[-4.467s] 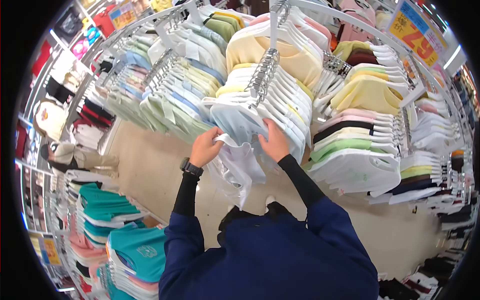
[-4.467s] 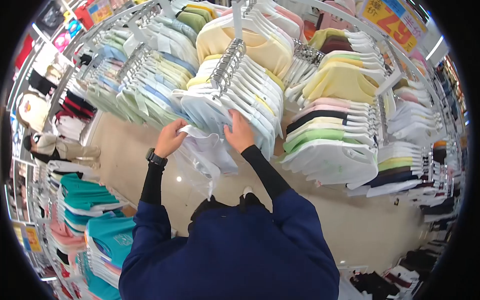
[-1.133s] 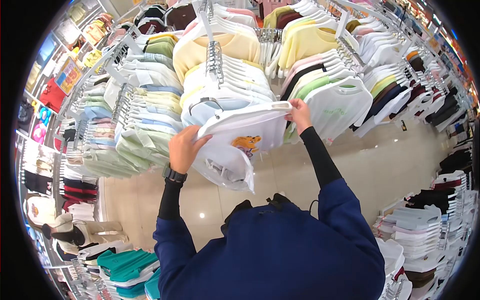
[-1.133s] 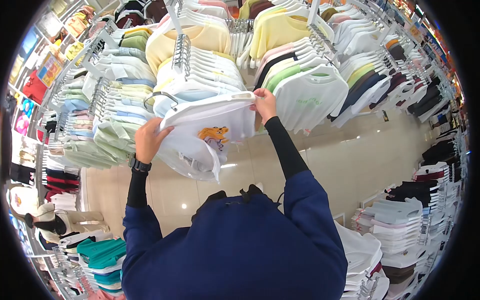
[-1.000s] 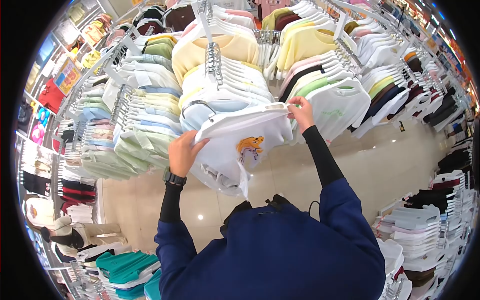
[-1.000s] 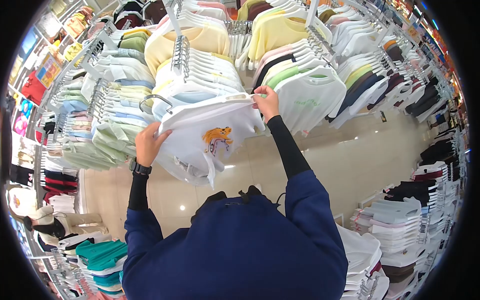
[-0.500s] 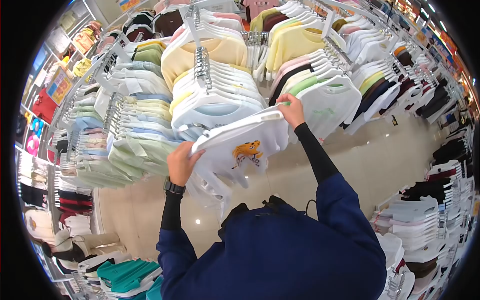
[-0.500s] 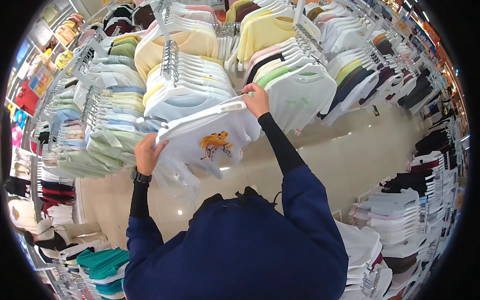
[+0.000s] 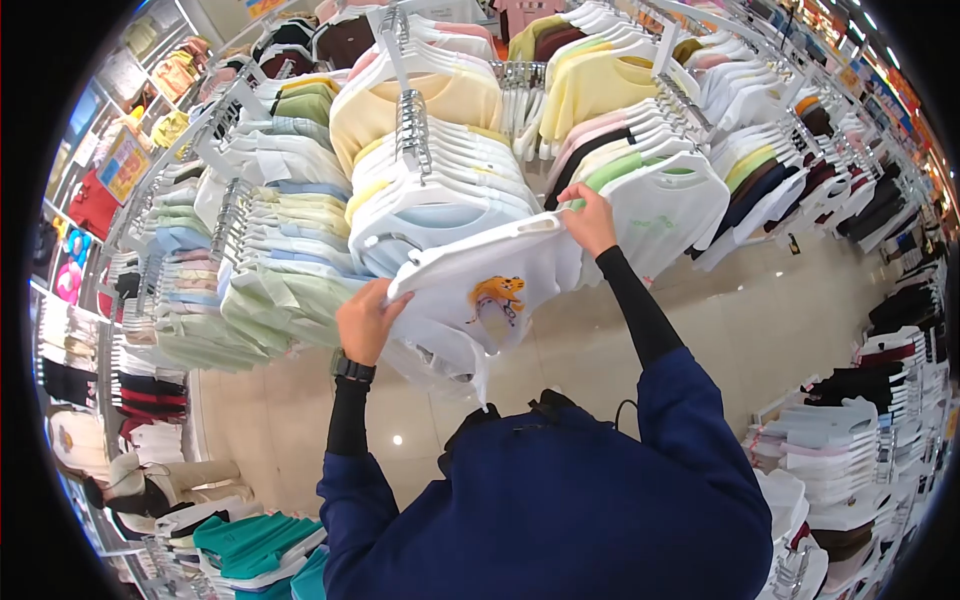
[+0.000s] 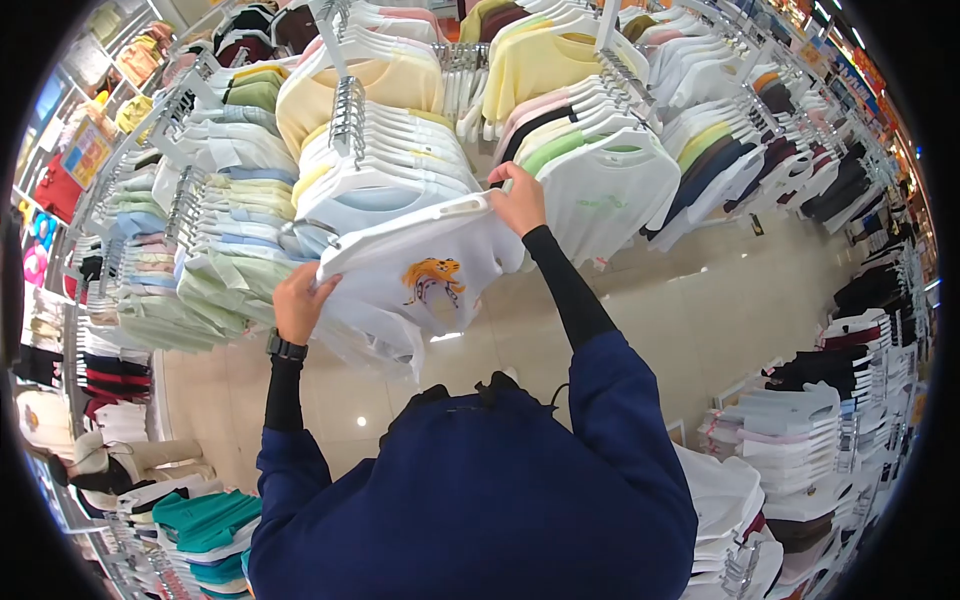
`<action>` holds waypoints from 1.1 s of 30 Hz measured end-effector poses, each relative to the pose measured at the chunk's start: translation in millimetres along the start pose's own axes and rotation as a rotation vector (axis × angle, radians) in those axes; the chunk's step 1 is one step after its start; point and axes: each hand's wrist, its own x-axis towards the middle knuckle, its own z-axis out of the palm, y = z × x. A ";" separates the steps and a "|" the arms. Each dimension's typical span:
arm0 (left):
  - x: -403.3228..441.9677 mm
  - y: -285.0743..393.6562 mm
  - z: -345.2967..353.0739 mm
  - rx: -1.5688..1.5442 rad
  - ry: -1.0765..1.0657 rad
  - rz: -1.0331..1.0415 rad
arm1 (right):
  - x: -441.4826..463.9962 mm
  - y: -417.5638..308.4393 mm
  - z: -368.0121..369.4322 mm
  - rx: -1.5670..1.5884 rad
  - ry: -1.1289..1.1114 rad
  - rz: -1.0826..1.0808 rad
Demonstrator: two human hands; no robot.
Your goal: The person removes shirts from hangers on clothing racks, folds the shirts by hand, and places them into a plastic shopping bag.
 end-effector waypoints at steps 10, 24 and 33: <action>-9.9 -14.8 29.0 0.038 -0.106 -0.007 | -32.7 -92.2 29.4 0.099 -0.517 -0.332; 21.8 -46.0 27.5 -0.077 -0.196 -0.065 | 12.9 -76.6 41.6 -0.362 -0.595 -0.864; 48.0 -103.7 29.0 -0.107 -0.283 -0.149 | 9.7 -43.0 70.9 -0.258 -0.453 -0.441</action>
